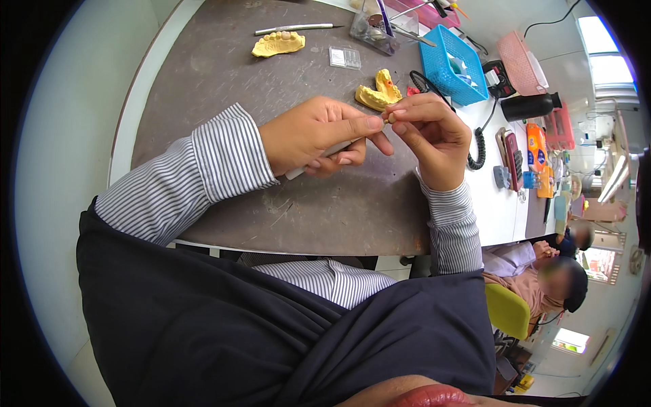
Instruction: The person uses a manual handpiece to shape a small, tooth-like object held in their left hand. They then switch to a powered rotary tool to further refine the object's surface, occasionally pausing to inspect the work.
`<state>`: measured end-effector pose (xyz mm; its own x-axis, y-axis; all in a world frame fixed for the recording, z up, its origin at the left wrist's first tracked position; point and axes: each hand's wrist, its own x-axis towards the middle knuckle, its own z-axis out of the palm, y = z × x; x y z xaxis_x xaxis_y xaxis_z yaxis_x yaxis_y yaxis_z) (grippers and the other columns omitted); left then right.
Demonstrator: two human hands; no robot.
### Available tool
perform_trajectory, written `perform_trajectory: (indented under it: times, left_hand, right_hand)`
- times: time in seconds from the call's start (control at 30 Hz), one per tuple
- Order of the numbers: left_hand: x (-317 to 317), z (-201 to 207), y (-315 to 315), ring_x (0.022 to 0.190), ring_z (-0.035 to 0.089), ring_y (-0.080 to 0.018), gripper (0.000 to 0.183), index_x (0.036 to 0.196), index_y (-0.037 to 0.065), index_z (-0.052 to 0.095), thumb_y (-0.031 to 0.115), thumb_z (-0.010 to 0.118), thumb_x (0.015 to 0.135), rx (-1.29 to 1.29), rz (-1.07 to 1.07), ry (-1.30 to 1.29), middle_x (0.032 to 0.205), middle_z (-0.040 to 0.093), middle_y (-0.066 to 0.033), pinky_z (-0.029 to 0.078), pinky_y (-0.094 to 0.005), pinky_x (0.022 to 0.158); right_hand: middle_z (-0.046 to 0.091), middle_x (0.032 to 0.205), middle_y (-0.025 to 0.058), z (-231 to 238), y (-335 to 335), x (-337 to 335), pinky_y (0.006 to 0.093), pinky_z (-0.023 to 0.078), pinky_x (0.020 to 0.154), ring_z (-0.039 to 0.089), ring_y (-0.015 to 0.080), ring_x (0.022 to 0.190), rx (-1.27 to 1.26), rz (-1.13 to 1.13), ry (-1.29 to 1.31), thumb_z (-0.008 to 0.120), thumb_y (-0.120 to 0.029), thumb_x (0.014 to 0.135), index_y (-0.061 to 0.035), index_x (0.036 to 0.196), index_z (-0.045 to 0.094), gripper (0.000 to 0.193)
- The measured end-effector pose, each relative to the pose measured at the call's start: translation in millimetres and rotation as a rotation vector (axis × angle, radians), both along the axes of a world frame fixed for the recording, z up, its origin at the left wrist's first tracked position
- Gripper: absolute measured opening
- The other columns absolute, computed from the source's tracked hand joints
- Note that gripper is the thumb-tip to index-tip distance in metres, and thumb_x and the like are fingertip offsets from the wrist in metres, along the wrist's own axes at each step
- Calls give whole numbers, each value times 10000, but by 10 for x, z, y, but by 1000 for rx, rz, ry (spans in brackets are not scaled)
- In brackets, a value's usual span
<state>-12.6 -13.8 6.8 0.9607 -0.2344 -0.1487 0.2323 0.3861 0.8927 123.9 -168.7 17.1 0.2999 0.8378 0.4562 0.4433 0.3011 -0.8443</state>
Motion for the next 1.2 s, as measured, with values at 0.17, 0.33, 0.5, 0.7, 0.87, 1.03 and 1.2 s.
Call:
perform_trajectory:
  times: [0.17,0.33,0.5,0.7,0.87,1.03,1.2]
  left_hand:
    - [-9,-18,0,399,296,-17,362,1018,-11,569,317,436,939,23,25,2,560,403,42,261,-171,377]
    - [-2,-55,-50,470,347,-12,300,1019,8,577,277,486,921,217,149,-91,593,446,47,291,-165,436]
    - [5,-96,-38,560,438,-24,252,1011,-2,585,219,526,904,438,229,-215,633,507,29,352,-170,521]
    - [-20,-53,-42,626,507,-50,235,1000,-17,592,186,542,890,610,325,-315,652,542,-7,414,-198,602]
    - [-16,-60,-31,619,507,-52,237,994,-6,595,200,536,893,675,316,-334,640,539,-9,413,-200,601]
    - [-15,-52,-12,598,489,-54,242,1003,2,596,209,525,899,655,246,-332,625,528,-4,403,-204,583]
    - [-24,-62,-21,590,480,-57,250,1023,-1,590,205,512,904,684,264,-358,617,518,1,402,-207,580]
  right_hand:
    - [601,910,110,0,-10,-8,280,492,784,599,177,860,-51,-41,-41,633,85,743,37,900,615,166]
    - [594,876,100,0,-8,-37,272,499,766,604,157,834,-82,-99,-75,640,70,749,38,905,621,160]
    - [587,887,102,1,3,-39,271,500,762,609,159,817,-49,-84,-147,631,72,753,41,919,614,170]
    - [578,922,107,-15,39,-92,261,502,750,610,171,823,20,-133,-159,633,71,748,39,936,605,193]
    - [572,947,120,16,16,-64,266,508,751,605,185,864,-34,-101,-194,615,87,756,40,954,600,204]
    - [570,951,131,44,-11,-65,278,525,762,601,195,885,-23,-47,-161,601,109,754,49,959,592,213]
    - [568,949,136,27,-13,-43,284,535,765,597,195,893,6,-24,-156,597,118,751,49,951,585,212]
